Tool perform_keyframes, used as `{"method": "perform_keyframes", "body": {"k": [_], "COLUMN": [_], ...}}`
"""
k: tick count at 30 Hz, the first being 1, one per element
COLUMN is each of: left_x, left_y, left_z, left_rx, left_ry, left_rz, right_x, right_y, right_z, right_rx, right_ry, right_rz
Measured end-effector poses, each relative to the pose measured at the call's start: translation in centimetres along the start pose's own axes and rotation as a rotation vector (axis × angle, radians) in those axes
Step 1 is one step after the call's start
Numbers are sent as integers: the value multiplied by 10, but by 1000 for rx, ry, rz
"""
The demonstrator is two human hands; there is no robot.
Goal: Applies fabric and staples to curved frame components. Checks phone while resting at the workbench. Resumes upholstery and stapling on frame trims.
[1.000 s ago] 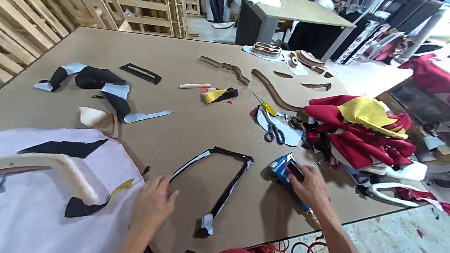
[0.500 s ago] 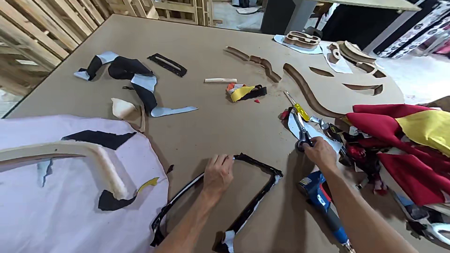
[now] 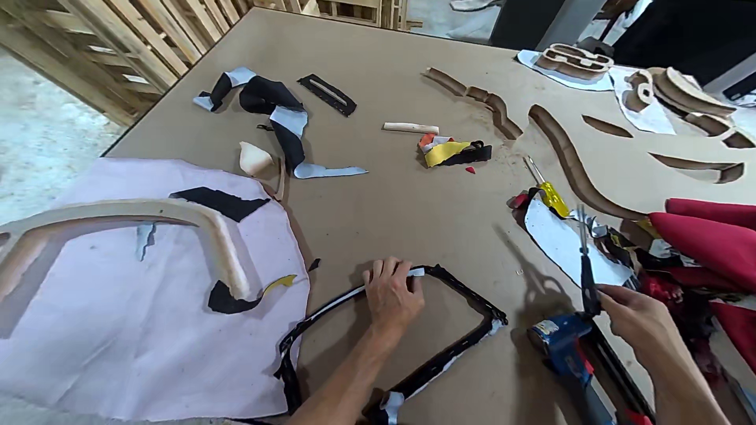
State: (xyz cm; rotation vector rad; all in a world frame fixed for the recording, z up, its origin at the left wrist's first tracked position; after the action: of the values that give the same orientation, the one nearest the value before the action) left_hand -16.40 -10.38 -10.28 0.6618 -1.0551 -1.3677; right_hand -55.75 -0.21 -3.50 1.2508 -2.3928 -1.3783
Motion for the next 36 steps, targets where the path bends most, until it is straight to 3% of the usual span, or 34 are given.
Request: {"method": "perform_keyframes", "body": {"k": [5, 8, 12, 15, 19, 24, 30, 33, 36], "left_x": [-15, -18, -11, 2, 29, 56, 56, 43, 30], "left_y": [-9, -13, -14, -1, 14, 17, 29, 28, 19], "left_z": [5, 14, 18, 17, 17, 8, 19, 15, 3], "left_rx": [-65, -72, -179, -300, -324, -313, -181, -195, -275], "left_ry": [-276, -370, -360, -240, -118, -163, -194, -224, -249], "left_rz": [49, 34, -22, -248, -636, -854, -870, -776, -645], "right_x": [-27, -37, -58, -71, -58, -51, -53, -55, -56], "right_y": [-3, -24, -54, -75, -85, -86, -86, -66, -51], "right_z": [-15, -29, -54, -74, -91, -93, -80, -68, -57], "right_rx": [186, -63, -363, -614, -715, -762, -592, -442, -499], "right_ry": [131, 204, 250, 187, 112, 96, 189, 273, 440], "right_rz": [-72, -201, -293, -284, -293, -303, -182, -204, -235]}}
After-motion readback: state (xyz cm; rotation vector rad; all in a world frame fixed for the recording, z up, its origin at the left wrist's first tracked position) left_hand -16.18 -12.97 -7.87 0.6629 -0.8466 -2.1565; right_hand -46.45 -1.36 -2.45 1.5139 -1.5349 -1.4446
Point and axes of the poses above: each hand's wrist, its own x-axis towards the middle knuckle, its own y-axis out of the back of the hand, z = x × y, the point moved 2 cm from there along x, towards the middle knuckle, and after that the axes turned 1 degree about -x, right-handed, at the moved point
